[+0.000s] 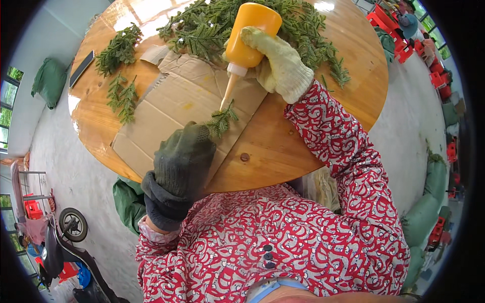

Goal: Applying glue to the base of artificial green foliage sprigs using a squeeze bottle

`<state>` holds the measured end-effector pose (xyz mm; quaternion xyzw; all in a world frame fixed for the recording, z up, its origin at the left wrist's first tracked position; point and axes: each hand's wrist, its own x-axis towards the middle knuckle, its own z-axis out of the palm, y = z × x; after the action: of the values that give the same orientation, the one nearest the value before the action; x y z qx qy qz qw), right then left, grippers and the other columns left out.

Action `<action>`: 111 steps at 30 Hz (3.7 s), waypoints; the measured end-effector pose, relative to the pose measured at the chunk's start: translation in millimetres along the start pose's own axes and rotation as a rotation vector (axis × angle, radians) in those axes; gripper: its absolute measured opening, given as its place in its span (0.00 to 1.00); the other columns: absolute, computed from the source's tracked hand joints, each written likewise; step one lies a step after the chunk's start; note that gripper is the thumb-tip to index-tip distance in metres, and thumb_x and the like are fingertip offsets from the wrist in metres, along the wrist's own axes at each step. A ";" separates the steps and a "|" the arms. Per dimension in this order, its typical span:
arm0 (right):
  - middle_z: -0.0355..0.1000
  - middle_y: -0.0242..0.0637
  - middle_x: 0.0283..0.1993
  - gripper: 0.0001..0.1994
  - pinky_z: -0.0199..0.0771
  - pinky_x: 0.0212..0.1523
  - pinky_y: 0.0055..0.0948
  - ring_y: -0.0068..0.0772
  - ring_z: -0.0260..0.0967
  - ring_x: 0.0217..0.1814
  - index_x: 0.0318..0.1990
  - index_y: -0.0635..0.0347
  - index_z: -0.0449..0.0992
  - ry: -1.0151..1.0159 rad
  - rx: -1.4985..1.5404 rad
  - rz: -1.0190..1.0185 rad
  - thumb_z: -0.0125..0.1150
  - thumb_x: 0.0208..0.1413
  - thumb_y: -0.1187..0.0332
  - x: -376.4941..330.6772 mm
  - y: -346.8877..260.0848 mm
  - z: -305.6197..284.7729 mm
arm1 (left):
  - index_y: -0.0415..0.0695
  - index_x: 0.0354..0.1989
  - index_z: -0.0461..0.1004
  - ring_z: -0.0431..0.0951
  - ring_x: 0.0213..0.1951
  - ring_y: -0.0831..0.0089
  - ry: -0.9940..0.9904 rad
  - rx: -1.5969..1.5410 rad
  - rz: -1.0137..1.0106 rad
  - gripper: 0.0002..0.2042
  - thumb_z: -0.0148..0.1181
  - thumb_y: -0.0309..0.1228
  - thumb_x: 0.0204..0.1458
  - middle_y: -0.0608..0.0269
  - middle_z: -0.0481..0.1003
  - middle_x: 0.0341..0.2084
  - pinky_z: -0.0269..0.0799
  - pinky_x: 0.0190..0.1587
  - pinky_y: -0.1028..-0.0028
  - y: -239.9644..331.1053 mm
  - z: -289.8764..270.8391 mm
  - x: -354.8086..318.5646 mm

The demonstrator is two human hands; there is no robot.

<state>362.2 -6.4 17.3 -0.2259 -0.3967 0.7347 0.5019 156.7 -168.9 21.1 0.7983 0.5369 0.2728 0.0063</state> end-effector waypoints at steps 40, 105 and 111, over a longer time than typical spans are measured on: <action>0.75 0.36 0.40 0.13 0.81 0.33 0.31 0.29 0.75 0.36 0.48 0.63 0.74 -0.124 0.001 -0.125 0.66 0.55 0.76 -19.3 -18.4 23.7 | 0.41 0.33 0.81 0.77 0.49 0.48 0.024 -0.087 0.146 0.09 0.65 0.22 0.41 0.51 0.79 0.42 0.69 0.56 0.54 -30.8 28.5 -4.0; 0.73 0.39 0.43 0.16 0.81 0.34 0.34 0.33 0.73 0.41 0.49 0.65 0.73 -0.158 -0.017 -0.152 0.65 0.55 0.71 -23.4 -32.9 12.8 | 0.41 0.39 0.80 0.76 0.49 0.49 -0.004 -0.149 0.129 0.15 0.64 0.21 0.38 0.51 0.78 0.43 0.68 0.55 0.54 -22.2 20.8 -2.8; 0.73 0.38 0.42 0.15 0.81 0.33 0.35 0.32 0.72 0.42 0.49 0.64 0.73 0.182 -0.172 -0.025 0.64 0.55 0.71 -17.5 -39.2 31.2 | 0.40 0.39 0.80 0.76 0.49 0.48 -0.009 -0.148 0.111 0.15 0.63 0.21 0.39 0.50 0.78 0.43 0.68 0.56 0.54 -22.7 21.1 -3.8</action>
<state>368.2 -26.5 66.1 -0.3290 -0.4139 0.6678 0.5238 145.5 -156.6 -5.4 0.8256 0.4700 0.3079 0.0526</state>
